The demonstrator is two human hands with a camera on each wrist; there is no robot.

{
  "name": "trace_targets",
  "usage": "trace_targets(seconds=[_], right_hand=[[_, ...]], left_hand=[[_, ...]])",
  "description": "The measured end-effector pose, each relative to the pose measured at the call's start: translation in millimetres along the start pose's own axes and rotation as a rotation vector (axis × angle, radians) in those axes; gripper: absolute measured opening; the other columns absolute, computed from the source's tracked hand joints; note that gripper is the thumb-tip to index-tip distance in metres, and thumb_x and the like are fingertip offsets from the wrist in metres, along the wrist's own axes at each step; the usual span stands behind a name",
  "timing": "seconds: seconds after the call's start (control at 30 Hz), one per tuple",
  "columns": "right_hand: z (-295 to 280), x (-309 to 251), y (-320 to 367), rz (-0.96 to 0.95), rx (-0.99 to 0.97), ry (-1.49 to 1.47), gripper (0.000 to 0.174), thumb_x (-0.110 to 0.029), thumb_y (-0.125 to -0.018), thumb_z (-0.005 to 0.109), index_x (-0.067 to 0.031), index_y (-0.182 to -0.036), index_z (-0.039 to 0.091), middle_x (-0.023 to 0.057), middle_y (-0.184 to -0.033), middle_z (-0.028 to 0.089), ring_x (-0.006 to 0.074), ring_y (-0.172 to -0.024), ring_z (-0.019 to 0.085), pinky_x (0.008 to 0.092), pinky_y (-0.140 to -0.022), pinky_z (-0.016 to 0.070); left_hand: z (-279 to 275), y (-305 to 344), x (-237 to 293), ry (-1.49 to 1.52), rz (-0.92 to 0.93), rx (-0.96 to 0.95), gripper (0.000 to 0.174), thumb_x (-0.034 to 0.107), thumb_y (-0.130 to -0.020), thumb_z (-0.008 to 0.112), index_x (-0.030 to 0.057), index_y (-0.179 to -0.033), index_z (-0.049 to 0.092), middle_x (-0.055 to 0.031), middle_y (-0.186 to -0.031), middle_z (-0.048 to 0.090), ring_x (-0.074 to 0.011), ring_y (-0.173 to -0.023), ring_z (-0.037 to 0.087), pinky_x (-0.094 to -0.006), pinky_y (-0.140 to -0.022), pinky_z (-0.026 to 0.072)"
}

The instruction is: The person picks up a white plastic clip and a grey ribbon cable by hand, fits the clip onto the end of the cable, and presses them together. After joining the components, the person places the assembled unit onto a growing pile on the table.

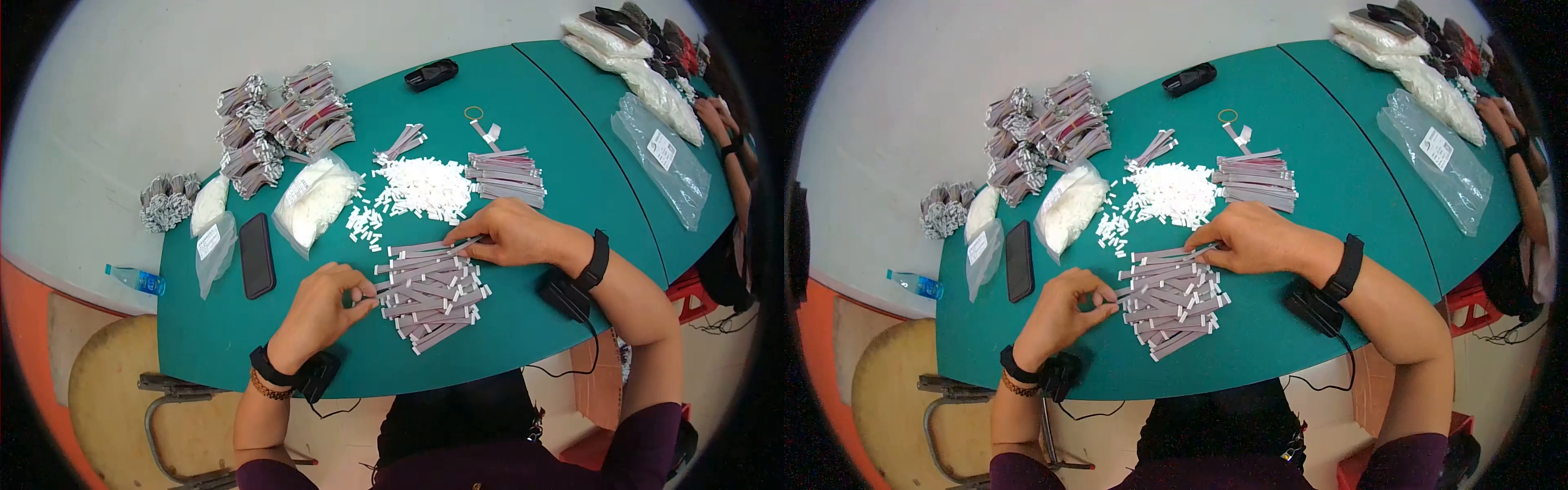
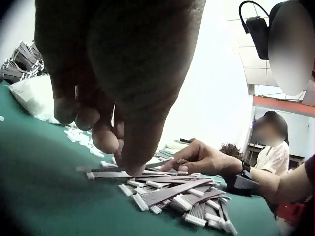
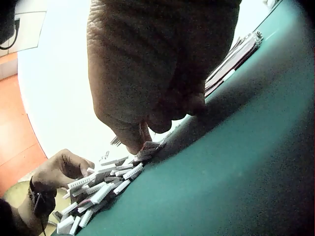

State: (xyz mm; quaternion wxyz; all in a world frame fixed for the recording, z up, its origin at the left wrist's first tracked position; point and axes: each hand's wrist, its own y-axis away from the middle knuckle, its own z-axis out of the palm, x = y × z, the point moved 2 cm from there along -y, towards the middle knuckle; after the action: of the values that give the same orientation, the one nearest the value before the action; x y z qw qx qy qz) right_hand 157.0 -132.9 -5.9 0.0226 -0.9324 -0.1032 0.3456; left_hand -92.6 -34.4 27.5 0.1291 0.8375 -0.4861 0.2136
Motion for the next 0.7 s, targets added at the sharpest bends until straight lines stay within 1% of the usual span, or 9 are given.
trace_targets(seconds=[0.07,0.17,0.27,0.37,0.47,0.57,0.67,0.7], right_hand=[[1,2,-1,-0.010,0.010,-0.010,0.023,-0.020,-0.077,0.065,-0.0126,-0.099,0.068,0.0126,-0.061,0.061,0.0293,-0.059,0.060,0.0386,-0.055,0.0440],[0,2,0,0.000,0.009,0.001,0.023,-0.020,-0.077,0.065,-0.0126,-0.099,0.068,0.0123,-0.061,0.061,0.0283,-0.059,0.060,0.0380,-0.055,0.0440],[0,2,0,0.000,-0.002,0.017,0.023,-0.021,-0.078,0.065,-0.0125,-0.099,0.068,0.0117,-0.061,0.061,0.0274,-0.059,0.060,0.0377,-0.055,0.0439],[-1,0,0,0.020,-0.021,0.020,0.023,-0.021,-0.078,0.064,-0.0127,-0.099,0.068,0.0113,-0.060,0.060,0.0275,-0.059,0.060,0.0379,-0.055,0.0437],[0,2,0,0.011,-0.011,0.006,0.023,-0.022,-0.078,0.064,-0.0129,-0.099,0.068,0.0111,-0.060,0.060,0.0278,-0.059,0.060,0.0382,-0.055,0.0434],[-1,1,0,0.013,-0.012,0.010,0.023,-0.022,-0.078,0.064,-0.0127,-0.099,0.068,0.0114,-0.061,0.060,0.0281,-0.060,0.060,0.0381,-0.055,0.0436],[1,4,0,-0.004,0.002,-0.004,0.022,-0.021,-0.079,0.064,-0.0128,-0.099,0.068,0.0118,-0.061,0.061,0.0283,-0.061,0.060,0.0381,-0.056,0.0438],[2,4,0,-0.001,0.003,-0.017,0.022,-0.021,-0.079,0.063,-0.0122,-0.099,0.068,0.0118,-0.062,0.061,0.0284,-0.061,0.060,0.0380,-0.056,0.0439]], left_hand=[[-4,-5,6,0.035,-0.025,0.016,0.013,0.006,-0.068,0.073,0.0059,-0.078,0.065,-0.0018,-0.065,0.054,-0.0170,-0.062,0.048,-0.0290,-0.056,0.0399],[-4,-15,17,0.034,0.029,0.005,0.014,0.006,-0.067,0.073,0.0050,-0.078,0.065,-0.0018,-0.064,0.054,-0.0172,-0.062,0.048,-0.0289,-0.056,0.0401],[-1,-20,20,0.020,0.070,0.033,0.015,0.006,-0.067,0.074,0.0049,-0.078,0.064,-0.0021,-0.064,0.055,-0.0176,-0.061,0.049,-0.0289,-0.056,0.0404],[2,-16,13,-0.013,0.057,0.015,0.017,0.006,-0.066,0.075,0.0046,-0.078,0.064,-0.0024,-0.064,0.055,-0.0179,-0.062,0.049,-0.0292,-0.056,0.0407],[9,-15,9,-0.057,0.101,0.014,0.018,0.007,-0.065,0.076,0.0047,-0.078,0.064,-0.0024,-0.064,0.055,-0.0190,-0.062,0.049,-0.0295,-0.055,0.0409],[8,-13,9,-0.064,0.078,-0.005,0.020,0.007,-0.064,0.076,0.0045,-0.079,0.062,-0.0022,-0.066,0.055,-0.0186,-0.063,0.050,-0.0297,-0.055,0.0415],[-3,-4,7,-0.019,-0.064,0.035,0.025,0.007,-0.064,0.076,0.0047,-0.084,0.060,-0.0032,-0.072,0.057,-0.0173,-0.065,0.052,-0.0287,-0.056,0.0426],[-4,-1,3,-0.001,-0.078,0.038,0.027,0.006,-0.064,0.076,0.0046,-0.085,0.059,-0.0036,-0.074,0.057,-0.0167,-0.065,0.053,-0.0282,-0.057,0.0433]])
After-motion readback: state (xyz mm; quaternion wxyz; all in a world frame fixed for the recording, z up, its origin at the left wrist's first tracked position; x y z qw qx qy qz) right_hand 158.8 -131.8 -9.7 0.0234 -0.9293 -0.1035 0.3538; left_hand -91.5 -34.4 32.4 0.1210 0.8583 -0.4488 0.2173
